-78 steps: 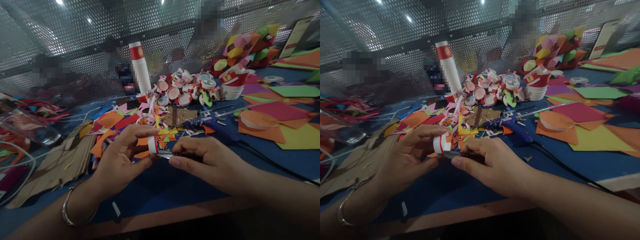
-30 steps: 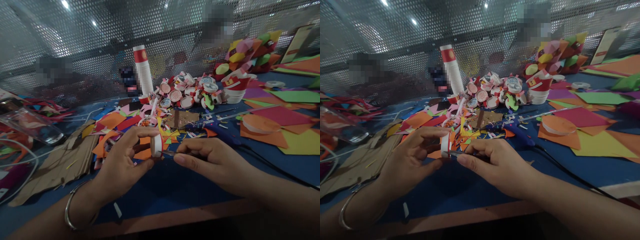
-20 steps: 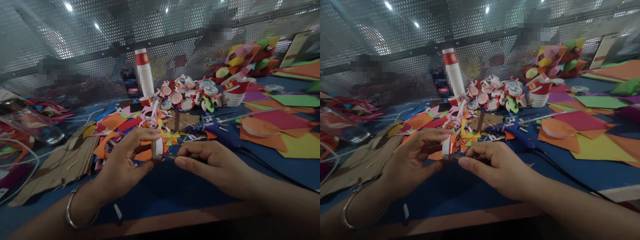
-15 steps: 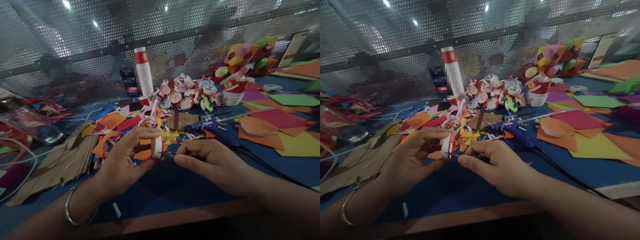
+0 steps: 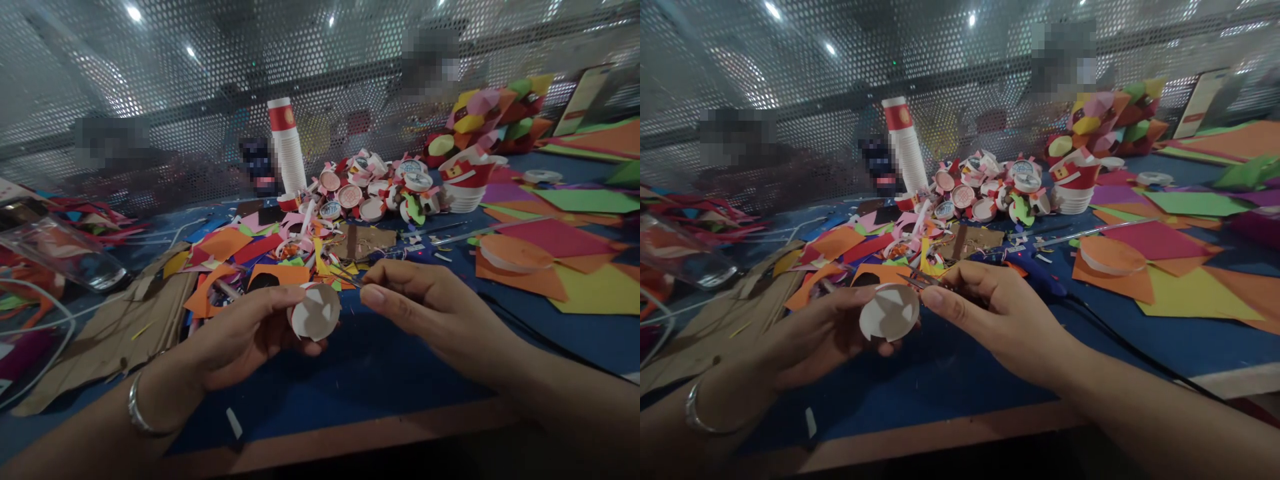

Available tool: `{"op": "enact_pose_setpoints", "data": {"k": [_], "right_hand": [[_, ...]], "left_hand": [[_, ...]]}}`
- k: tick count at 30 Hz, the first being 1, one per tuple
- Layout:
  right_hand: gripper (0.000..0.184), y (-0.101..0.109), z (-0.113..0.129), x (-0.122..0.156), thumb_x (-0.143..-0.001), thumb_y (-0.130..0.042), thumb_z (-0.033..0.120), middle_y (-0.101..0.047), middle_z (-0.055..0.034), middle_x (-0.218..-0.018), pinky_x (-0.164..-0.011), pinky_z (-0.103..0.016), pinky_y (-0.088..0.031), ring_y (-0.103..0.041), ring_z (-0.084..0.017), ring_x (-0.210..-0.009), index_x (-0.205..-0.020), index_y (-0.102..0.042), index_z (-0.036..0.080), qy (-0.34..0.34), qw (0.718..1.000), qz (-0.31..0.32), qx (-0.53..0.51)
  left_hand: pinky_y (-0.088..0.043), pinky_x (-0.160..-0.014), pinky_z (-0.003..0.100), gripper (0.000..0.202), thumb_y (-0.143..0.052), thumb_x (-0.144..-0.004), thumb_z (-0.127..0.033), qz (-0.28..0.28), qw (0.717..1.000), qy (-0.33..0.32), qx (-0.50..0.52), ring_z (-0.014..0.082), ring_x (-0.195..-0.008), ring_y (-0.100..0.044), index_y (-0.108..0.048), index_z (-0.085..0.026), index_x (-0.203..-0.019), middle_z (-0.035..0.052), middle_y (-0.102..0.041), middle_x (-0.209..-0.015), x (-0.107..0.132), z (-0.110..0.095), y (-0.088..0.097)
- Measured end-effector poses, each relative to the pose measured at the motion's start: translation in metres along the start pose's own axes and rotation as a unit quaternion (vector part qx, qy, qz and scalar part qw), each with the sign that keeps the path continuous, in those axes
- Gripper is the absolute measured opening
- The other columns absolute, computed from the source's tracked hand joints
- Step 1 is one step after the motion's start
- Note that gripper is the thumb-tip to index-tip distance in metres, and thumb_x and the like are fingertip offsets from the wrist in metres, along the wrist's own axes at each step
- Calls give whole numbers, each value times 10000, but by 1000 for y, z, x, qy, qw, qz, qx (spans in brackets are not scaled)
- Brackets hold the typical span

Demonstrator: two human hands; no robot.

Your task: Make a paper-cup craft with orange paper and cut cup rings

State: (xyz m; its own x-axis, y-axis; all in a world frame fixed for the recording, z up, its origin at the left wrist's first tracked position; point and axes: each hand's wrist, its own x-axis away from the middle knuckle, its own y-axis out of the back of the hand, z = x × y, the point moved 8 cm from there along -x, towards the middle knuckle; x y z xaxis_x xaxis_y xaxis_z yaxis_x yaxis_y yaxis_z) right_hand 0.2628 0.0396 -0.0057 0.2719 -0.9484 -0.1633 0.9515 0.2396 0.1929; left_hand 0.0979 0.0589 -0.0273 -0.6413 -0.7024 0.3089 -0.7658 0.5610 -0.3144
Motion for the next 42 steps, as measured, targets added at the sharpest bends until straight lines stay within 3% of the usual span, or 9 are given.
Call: {"op": "enact_pose_setpoints", "data": {"k": [7, 12, 15, 18, 23, 27, 31, 35, 42], "right_hand": [[342, -8, -3, -4, -849, -843, 520, -644, 1, -798, -649, -262, -477, -570, -161, -727, -862, -694, 213, 2, 1000, 9, -10], [239, -14, -7, -3, -902, -769, 398, -573, 22, -724, -574, -252, -402, -499, -133, -661, -806, -678, 199, 4, 999, 33, 20], [228, -13, -9, -2, -901, -735, 353, -517, 34, -686, -551, -255, -362, -449, -125, -641, -771, -639, 193, 2, 999, 26, 33], [220, -12, -9, -1, -883, -753, 349, -541, 28, -701, -571, -265, -376, -464, -132, -660, -780, -643, 188, 2, 999, 15, 34], [220, -13, -9, -2, -870, -801, 362, -580, 29, -719, -596, -274, -397, -487, -136, -667, -789, -680, 198, -12, 1000, 21, -13], [230, -14, -14, -4, -828, -869, 368, -645, 14, -770, -623, -266, -414, -535, -139, -705, -824, -723, 190, -48, 995, 33, -82], [258, -15, -20, -4, -790, -916, 314, -547, 66, -651, -520, -219, -317, -393, -62, -562, -773, -714, 155, -80, 985, 43, -147], [254, -22, -20, -3, -798, -916, 267, -463, 104, -590, -443, -218, -214, -242, -37, -490, -756, -693, 153, -96, 966, 77, -227], [251, -23, -13, -3, -798, -924, 267, -467, 98, -619, -408, -235, -138, -256, -43, -500, -780, -698, 160, -73, 970, 74, -219]], "left_hand": [[-617, -583, 176, 357, -779, -906, -482, 60, 994, 85, 37, 151, -635, -736, -824, -131, -863, 124, -811, -820, 1, 22, -15], [-656, -661, 198, 280, -775, -924, -408, 82, 989, 106, 63, 160, -694, -758, -834, -135, -896, 93, -803, -807, 1, 33, -23], [-673, -772, 233, 337, -771, -938, -477, 77, 990, 105, 58, 183, -818, -796, -850, -150, -963, 98, -822, -907, 4, 35, -27], [-660, -792, 222, 329, -817, -904, -491, 63, 994, 86, 22, 183, -880, -806, -851, -182, -1010, 90, -824, -1014, 6, 34, -28], [-620, -773, 207, 137, -846, -893, -341, 40, 991, -6, -124, 119, -755, -741, -836, -209, -929, 4, -787, -888, 5, 23, -23], [-596, -705, 209, 238, -870, -850, -301, 6, 977, -33, -210, 126, -696, -725, -809, -214, -1064, -2, -782, -868, 3, 17, -17], [-564, -608, 161, 182, -840, -878, -309, 11, 961, -61, -269, 82, -626, -650, -802, -176, -997, -4, -719, -842, 2, 11, -21], [-569, -598, 141, 179, -762, -955, -348, 53, 959, -75, -270, 77, -664, -608, -783, -170, -963, -11, -651, -833, 5, 8, -26], [-594, -590, 141, 198, -746, -964, -364, 36, 964, -76, -254, 95, -694, -618, -776, -169, -952, -1, -667, -833, 5, 8, -22]]}}
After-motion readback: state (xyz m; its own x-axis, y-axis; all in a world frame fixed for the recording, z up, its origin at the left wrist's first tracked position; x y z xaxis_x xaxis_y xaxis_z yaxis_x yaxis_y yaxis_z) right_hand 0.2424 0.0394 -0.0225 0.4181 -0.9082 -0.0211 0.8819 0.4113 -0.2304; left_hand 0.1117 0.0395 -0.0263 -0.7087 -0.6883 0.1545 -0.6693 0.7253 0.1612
